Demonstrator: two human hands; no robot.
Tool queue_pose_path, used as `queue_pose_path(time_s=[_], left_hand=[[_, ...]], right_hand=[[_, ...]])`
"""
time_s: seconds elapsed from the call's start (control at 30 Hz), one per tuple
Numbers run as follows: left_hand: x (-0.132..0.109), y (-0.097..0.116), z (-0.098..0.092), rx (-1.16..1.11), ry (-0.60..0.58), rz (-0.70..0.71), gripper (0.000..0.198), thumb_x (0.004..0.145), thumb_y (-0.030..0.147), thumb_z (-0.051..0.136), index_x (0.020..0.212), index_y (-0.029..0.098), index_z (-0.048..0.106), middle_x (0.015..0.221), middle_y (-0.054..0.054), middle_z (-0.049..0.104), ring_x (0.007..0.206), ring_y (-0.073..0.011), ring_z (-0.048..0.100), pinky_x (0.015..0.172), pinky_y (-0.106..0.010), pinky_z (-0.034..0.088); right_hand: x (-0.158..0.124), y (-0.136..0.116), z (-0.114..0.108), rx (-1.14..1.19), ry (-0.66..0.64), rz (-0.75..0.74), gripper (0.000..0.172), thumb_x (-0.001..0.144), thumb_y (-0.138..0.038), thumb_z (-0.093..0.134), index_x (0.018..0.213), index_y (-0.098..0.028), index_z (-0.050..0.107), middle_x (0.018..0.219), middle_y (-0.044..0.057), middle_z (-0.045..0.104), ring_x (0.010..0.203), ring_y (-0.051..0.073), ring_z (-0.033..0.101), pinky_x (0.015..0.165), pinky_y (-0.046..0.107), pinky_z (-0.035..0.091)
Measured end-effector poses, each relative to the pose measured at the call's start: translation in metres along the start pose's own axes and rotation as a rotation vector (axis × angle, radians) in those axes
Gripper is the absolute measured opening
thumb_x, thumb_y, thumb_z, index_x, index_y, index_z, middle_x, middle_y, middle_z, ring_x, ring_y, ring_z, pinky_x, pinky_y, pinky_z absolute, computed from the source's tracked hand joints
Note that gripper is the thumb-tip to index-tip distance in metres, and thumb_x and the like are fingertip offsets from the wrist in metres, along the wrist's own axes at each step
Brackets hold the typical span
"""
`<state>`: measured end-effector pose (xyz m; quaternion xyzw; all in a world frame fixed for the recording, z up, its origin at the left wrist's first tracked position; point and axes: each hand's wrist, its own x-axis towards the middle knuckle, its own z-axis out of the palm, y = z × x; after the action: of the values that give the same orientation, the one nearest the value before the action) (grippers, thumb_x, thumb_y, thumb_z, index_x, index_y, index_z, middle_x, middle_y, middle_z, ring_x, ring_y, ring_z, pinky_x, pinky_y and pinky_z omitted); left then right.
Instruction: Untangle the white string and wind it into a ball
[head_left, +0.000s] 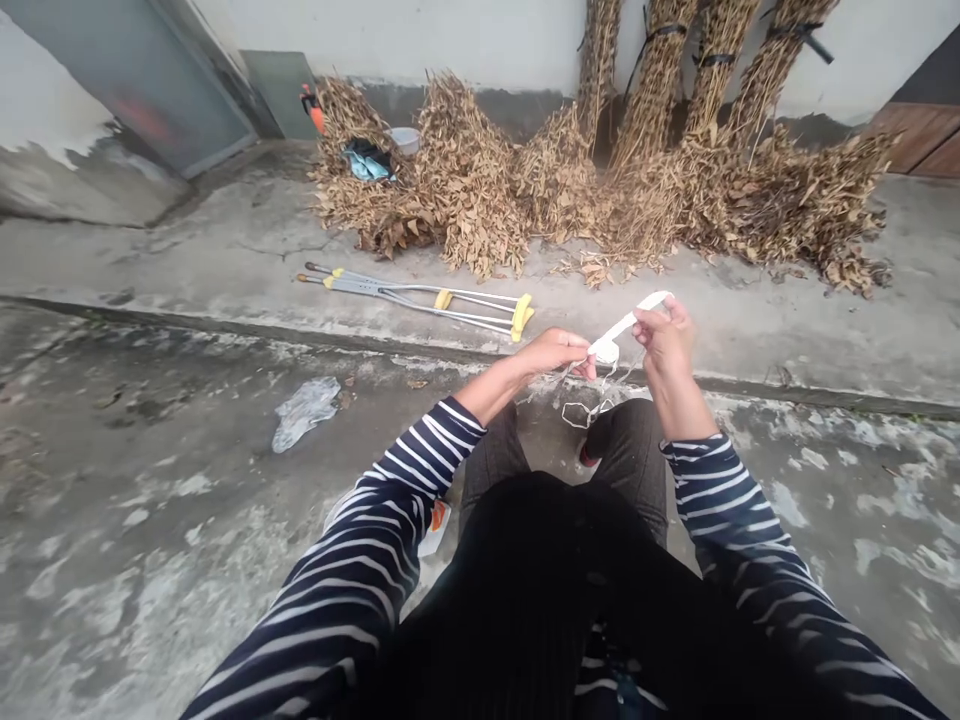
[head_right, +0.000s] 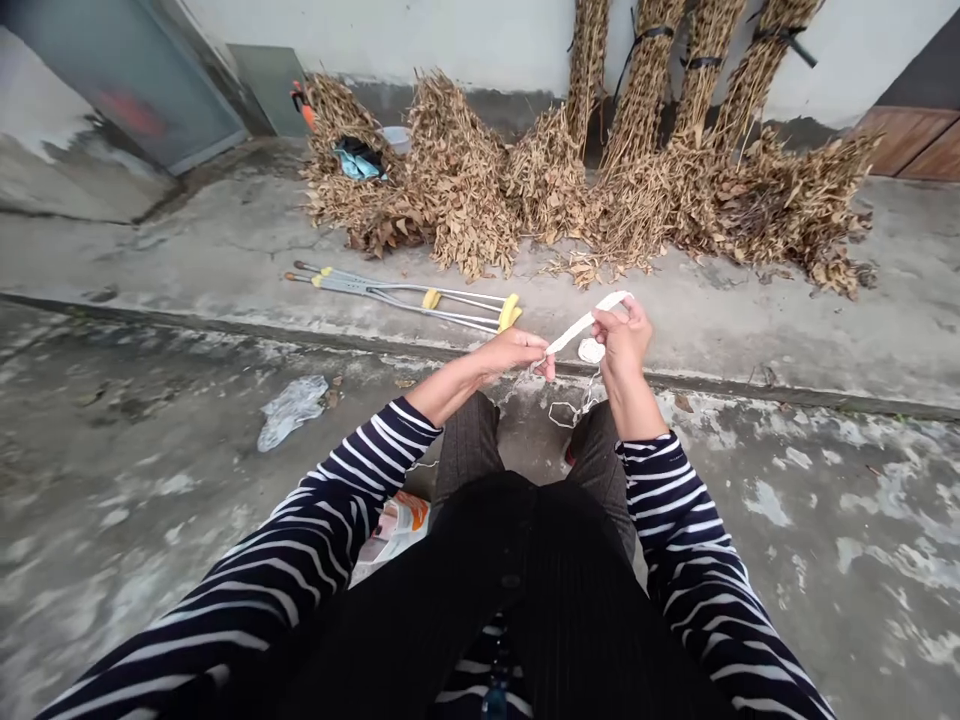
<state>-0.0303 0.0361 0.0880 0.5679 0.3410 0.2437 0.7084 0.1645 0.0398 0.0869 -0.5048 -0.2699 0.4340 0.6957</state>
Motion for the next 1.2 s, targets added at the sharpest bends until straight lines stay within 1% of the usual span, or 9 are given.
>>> queue_pose_path(time_s=[0.1,0.3,0.4,0.5,0.67,0.77,0.9,1.0,1.2], left_hand=[[-0.001,0.011,0.0,-0.026,-0.008,0.058,0.013,0.085,0.014,0.064,0.078,0.01,0.073,0.077,-0.009,0.078,0.074,-0.0127,0.072,0.082,-0.026,0.054],[0.007,0.03,0.009,-0.218,-0.001,0.158,0.013,0.09,0.021,0.07,0.088,0.009,0.072,0.084,-0.01,0.078,0.08,-0.0152,0.075,0.091,-0.032,0.055],[0.018,0.032,0.017,-0.276,0.05,0.2,0.013,0.091,0.019,0.069,0.098,0.009,0.073,0.089,-0.011,0.079,0.082,-0.0157,0.075,0.093,-0.033,0.055],[0.03,0.034,0.025,-0.274,0.147,0.242,0.015,0.093,0.016,0.065,0.103,0.01,0.073,0.093,-0.01,0.079,0.081,-0.0135,0.073,0.091,-0.031,0.055],[0.041,0.046,0.029,-0.143,0.243,0.396,0.015,0.094,0.014,0.061,0.095,0.012,0.076,0.104,-0.009,0.079,0.097,-0.0136,0.071,0.098,-0.03,0.051],[0.042,0.054,0.025,-0.076,0.279,0.457,0.019,0.092,0.009,0.06,0.093,0.013,0.078,0.109,-0.008,0.078,0.104,-0.0135,0.068,0.101,-0.028,0.048],[0.038,0.063,0.021,-0.101,0.241,0.423,0.018,0.091,0.011,0.062,0.097,0.013,0.079,0.106,-0.008,0.079,0.095,-0.0135,0.069,0.091,-0.029,0.052],[0.036,0.07,0.021,-0.193,0.22,0.448,0.012,0.09,0.015,0.067,0.096,0.013,0.078,0.106,-0.009,0.078,0.099,-0.0145,0.07,0.093,-0.028,0.052],[0.043,0.084,0.02,-0.315,0.318,0.393,0.014,0.09,0.023,0.073,0.089,0.01,0.076,0.093,-0.01,0.079,0.087,-0.0143,0.073,0.093,-0.03,0.053]], right_hand=[[0.006,0.004,0.001,0.004,-0.029,0.041,0.041,0.062,-0.007,0.075,0.094,-0.022,0.055,0.055,-0.011,0.06,0.042,0.005,0.051,0.041,0.014,0.032],[0.004,0.01,-0.011,0.052,-0.107,0.318,0.019,0.075,-0.019,0.078,0.079,-0.02,0.06,0.065,-0.003,0.069,0.05,0.008,0.059,0.043,0.017,0.042],[-0.006,0.01,-0.018,0.119,-0.247,0.396,0.01,0.082,-0.027,0.075,0.085,-0.02,0.069,0.078,0.001,0.076,0.065,0.012,0.068,0.055,0.021,0.053],[-0.019,0.004,-0.02,0.109,-0.411,0.37,0.018,0.074,-0.027,0.081,0.089,-0.021,0.074,0.089,0.003,0.079,0.087,0.016,0.073,0.072,0.025,0.058],[-0.025,-0.008,-0.009,0.022,-0.493,0.233,0.036,0.063,-0.031,0.09,0.096,-0.024,0.077,0.103,0.001,0.078,0.095,0.017,0.072,0.073,0.026,0.056],[-0.021,-0.013,0.002,-0.041,-0.501,0.175,0.04,0.058,-0.038,0.093,0.092,-0.025,0.076,0.09,0.0,0.076,0.079,0.014,0.067,0.058,0.022,0.048],[-0.017,-0.015,0.015,-0.153,-0.498,0.009,0.037,0.056,-0.045,0.093,0.08,-0.022,0.075,0.066,-0.004,0.066,0.055,0.008,0.05,0.048,0.02,0.036],[-0.018,-0.015,0.018,-0.269,-0.458,-0.211,0.031,0.065,-0.048,0.087,0.073,-0.021,0.075,0.059,-0.005,0.058,0.051,0.007,0.04,0.05,0.022,0.036],[-0.026,-0.02,0.012,-0.702,-0.272,-0.758,0.018,0.085,-0.038,0.07,0.075,-0.024,0.075,0.066,0.0,0.056,0.065,0.017,0.049,0.068,0.03,0.044]])
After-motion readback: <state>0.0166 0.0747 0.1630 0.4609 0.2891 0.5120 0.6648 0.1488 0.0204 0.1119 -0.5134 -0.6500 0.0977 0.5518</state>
